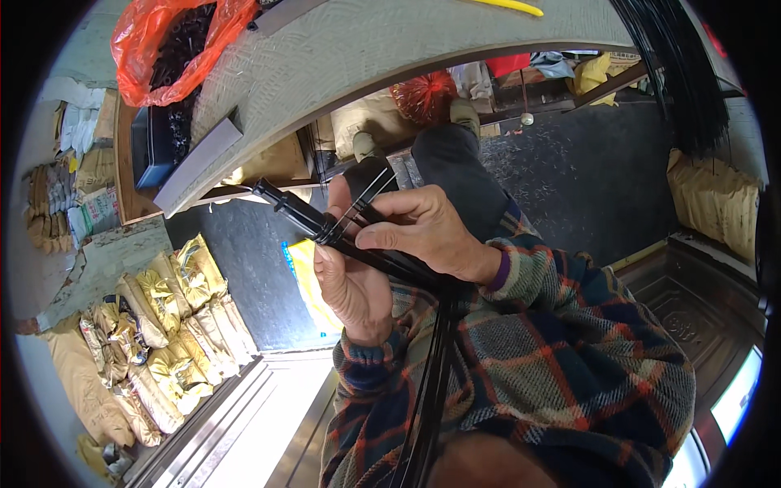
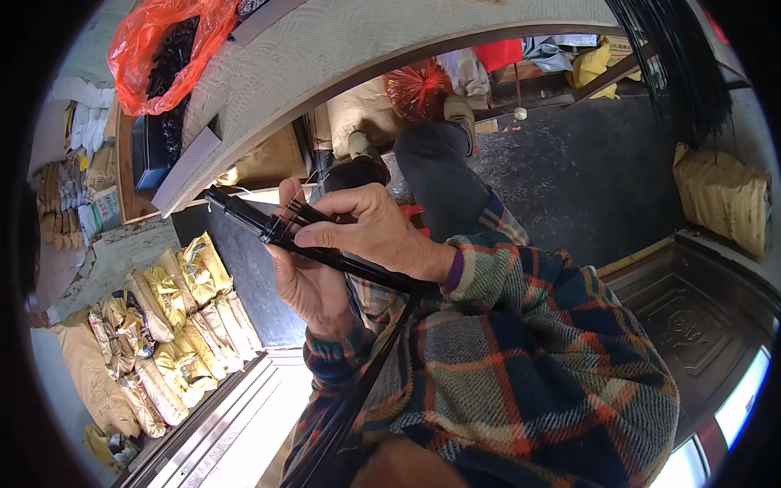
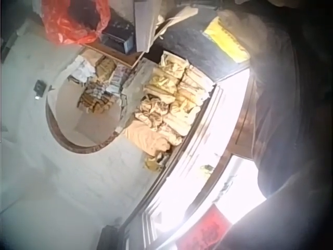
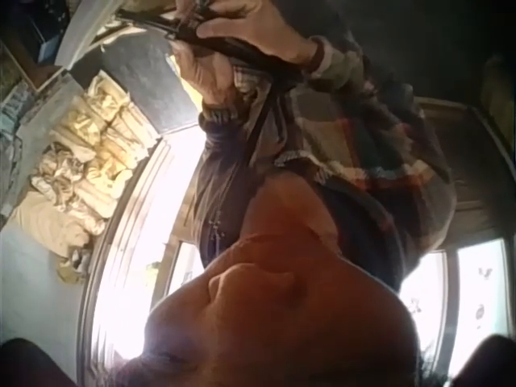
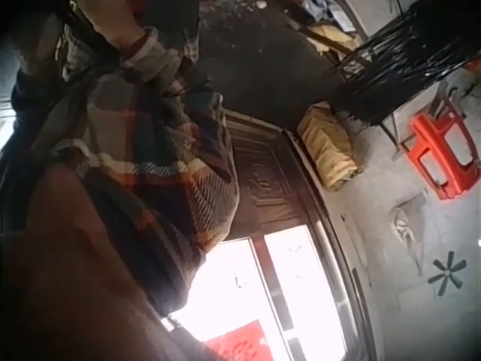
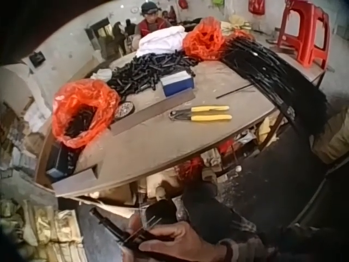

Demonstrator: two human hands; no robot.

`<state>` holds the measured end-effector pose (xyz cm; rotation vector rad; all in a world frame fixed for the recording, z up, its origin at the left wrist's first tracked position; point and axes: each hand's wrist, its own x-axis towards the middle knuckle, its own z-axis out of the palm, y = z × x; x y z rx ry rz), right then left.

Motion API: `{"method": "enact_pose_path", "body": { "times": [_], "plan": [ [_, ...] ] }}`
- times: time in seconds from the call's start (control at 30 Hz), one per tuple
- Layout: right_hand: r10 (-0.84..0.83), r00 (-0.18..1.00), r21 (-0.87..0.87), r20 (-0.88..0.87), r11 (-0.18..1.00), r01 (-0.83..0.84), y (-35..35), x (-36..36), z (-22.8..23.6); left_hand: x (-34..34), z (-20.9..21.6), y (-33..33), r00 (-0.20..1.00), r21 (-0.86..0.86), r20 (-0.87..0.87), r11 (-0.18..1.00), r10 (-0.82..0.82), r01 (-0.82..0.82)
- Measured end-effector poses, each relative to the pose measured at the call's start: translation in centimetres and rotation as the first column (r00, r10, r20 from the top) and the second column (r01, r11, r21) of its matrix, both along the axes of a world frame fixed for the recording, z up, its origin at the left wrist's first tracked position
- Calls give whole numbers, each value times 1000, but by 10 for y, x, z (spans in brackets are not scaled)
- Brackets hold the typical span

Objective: Assembling wire or fiber bundles by inserting strands into connectors and using pliers.

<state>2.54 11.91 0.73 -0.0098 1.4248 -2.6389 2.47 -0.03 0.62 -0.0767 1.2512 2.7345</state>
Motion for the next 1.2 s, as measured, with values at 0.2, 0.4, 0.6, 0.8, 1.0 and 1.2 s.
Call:
{"method": "enact_pose_path", "body": {
  "times": [0.2,0.4,0.6,0.8,1.0,1.2],
  "plan": [
    [-17,995,138,-95,990,30,-4,0,-2,2,0,0,1000,82,22,996,18,-20],
    [123,992,-54,-16,991,-124,2,-5,-4,3,2,5,999,138,-50,990,-6,13],
    [215,976,-247,38,948,-199,3,-7,-12,2,6,16,999,-36,-12,999,41,-41],
    [310,950,-405,42,874,-267,2,-9,-4,-5,-18,-20,976,418,18,888,-218,191],
    [79,986,-115,-150,989,-97,4,-10,20,25,-8,-12,962,-11,-273,1000,3,-7],
    [-210,786,137,-582,927,349,-21,-15,22,-6,33,3,867,-240,-441,900,234,-365]
  ]
}}
